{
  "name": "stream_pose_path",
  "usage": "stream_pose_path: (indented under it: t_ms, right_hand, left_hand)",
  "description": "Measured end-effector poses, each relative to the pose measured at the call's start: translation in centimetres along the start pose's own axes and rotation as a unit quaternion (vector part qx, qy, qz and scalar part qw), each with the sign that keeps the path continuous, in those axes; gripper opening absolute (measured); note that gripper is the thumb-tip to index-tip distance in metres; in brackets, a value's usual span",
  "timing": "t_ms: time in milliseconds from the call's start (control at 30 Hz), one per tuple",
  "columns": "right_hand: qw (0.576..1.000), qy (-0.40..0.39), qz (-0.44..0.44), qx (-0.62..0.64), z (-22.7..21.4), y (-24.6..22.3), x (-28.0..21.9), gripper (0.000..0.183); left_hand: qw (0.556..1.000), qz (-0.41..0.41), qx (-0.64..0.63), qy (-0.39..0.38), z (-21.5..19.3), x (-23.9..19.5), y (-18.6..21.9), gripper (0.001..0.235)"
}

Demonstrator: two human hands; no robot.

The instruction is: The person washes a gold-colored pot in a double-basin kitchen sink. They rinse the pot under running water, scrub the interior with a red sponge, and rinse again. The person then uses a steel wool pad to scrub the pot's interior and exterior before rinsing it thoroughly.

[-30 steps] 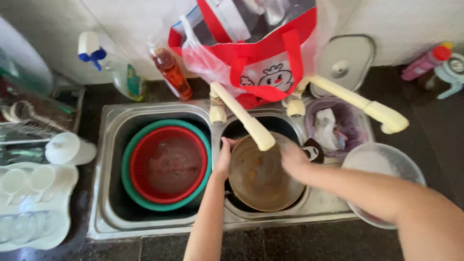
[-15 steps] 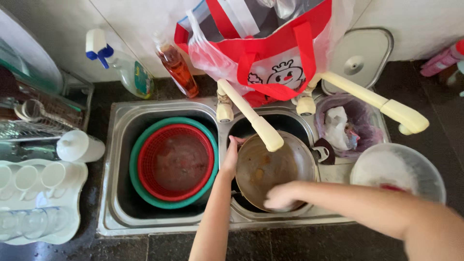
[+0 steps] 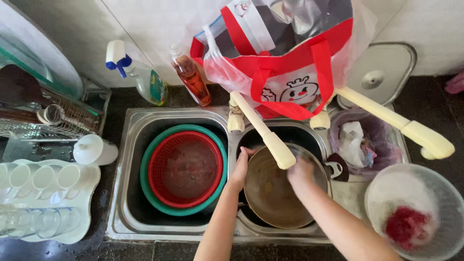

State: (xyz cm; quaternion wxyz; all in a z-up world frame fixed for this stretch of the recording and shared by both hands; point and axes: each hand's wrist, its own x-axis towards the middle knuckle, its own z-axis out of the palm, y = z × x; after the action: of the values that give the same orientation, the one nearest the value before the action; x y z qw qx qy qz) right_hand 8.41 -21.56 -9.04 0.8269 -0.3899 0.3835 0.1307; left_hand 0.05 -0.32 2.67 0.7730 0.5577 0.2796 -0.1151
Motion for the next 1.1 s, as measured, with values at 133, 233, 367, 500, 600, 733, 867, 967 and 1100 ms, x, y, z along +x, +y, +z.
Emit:
stream_pose_path:
  t_ms: [133, 233, 367, 500, 600, 733, 867, 967, 1100]
  right_hand:
    - [0.945, -0.120, -0.080, -0.295, 2.0, 5.1, -7.1, 0.012]
    - [0.802, -0.328, -0.139, -0.479, 2.6, 5.2, -11.5, 0.013]
    - [0.780, -0.376, -0.058, -0.497, 2.8, 2.0, -11.4, 0.016]
    - [0.953, -0.206, -0.076, -0.210, 4.5, 0.0, -8.1, 0.015]
    - [0.923, -0.207, -0.148, -0.288, 4.2, 0.8, -8.9, 0.017]
    - [0.601, -0.444, -0.156, -0.646, 0.3, 1.7, -14.6, 0.030]
    - [0.187, -0.462, 0.069, -0.864, -1.6, -6.5, -17.4, 0.029]
    - [0.188, -0.390, -0.062, -0.899, 2.1, -9.7, -16.9, 0.029]
    - [0.584, -0.285, -0.222, -0.726, 8.4, -8.4, -15.7, 0.029]
  left_hand:
    - [1.000, 0.004, 0.014, -0.002, 0.1, 0.0, -0.9, 0.061]
    - [0.997, 0.068, 0.020, -0.007, 0.0, 0.5, -1.4, 0.065]
    - [0.997, 0.061, -0.012, -0.049, -0.5, 1.2, -2.0, 0.071]
    - [0.995, 0.070, -0.024, -0.060, -0.5, 0.9, -2.2, 0.076]
    - [0.997, 0.052, -0.024, -0.058, -0.3, 1.2, -2.0, 0.077]
    - [0.995, 0.080, -0.027, -0.061, -0.5, 1.3, -2.6, 0.079]
    - [0.995, 0.066, -0.024, -0.073, -0.1, 1.7, -2.5, 0.077]
    - [0.995, 0.062, -0.024, -0.075, -0.5, 1.6, -2.1, 0.077]
    - [0.996, 0.064, 0.004, -0.065, -0.3, 1.1, -2.1, 0.074]
